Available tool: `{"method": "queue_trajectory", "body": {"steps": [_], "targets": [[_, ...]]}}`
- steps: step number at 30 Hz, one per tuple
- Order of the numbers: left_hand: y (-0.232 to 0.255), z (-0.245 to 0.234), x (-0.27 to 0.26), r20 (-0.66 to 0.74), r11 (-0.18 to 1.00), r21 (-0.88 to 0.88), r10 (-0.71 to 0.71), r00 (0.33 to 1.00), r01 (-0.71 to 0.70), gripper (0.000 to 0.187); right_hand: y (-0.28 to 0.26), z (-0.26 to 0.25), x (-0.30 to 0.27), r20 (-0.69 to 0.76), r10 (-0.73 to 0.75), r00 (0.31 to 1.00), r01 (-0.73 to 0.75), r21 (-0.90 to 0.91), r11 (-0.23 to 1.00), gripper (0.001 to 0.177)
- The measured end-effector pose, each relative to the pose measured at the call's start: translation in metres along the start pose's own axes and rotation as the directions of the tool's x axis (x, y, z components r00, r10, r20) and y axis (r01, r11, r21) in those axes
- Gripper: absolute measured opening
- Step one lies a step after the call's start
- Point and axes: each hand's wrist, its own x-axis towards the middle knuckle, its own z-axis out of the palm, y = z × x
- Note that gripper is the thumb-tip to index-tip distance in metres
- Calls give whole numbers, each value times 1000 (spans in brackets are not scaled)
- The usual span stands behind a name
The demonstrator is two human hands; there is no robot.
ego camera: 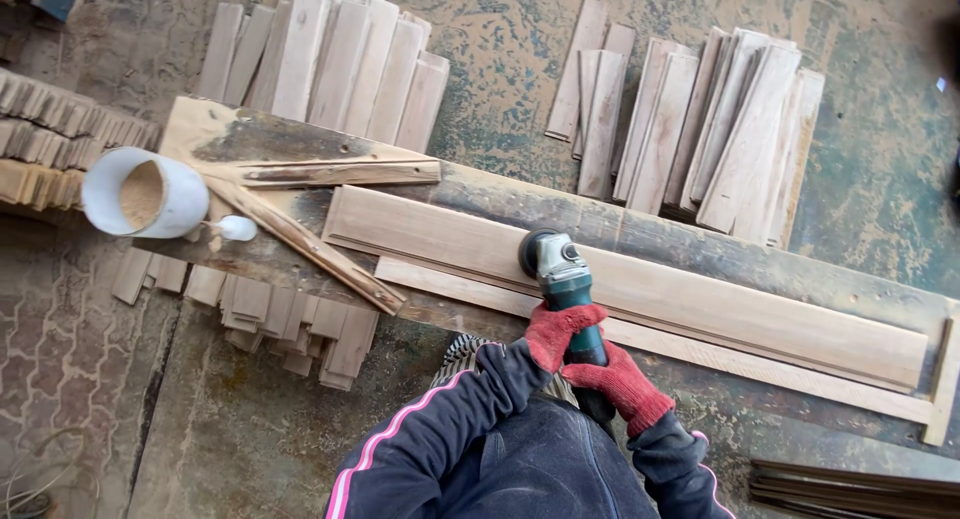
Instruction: Sanding wooden planks with a handheld angle grinder fitted with a sanding disc.
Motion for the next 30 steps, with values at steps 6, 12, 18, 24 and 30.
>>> {"method": "queue_trajectory", "body": {"steps": [6, 12, 18, 24, 30], "targets": [[83, -95, -1, -230, 984, -163, 27, 973, -66, 48, -73, 115, 27, 142, -13, 990, 50, -260, 964, 59], [157, -149, -27, -329, 957, -242, 73, 942, -159, 31, -117, 193, 47, 297, -15, 955, 112, -312, 943, 62], [138, -134, -21, -263, 974, -202, 43, 964, -99, 32, -120, 177, 22, 209, 28, 977, 29, -264, 964, 65], [73, -68, -11, -55, 998, -63, -17, 998, 14, 36, -47, 105, 2, -77, 66, 995, -69, -39, 997, 56], [79, -80, -41, 33, 1000, -27, -4, 999, 5, 32, -30, 103, 0, -27, 122, 992, -121, 16, 993, 53]]}}
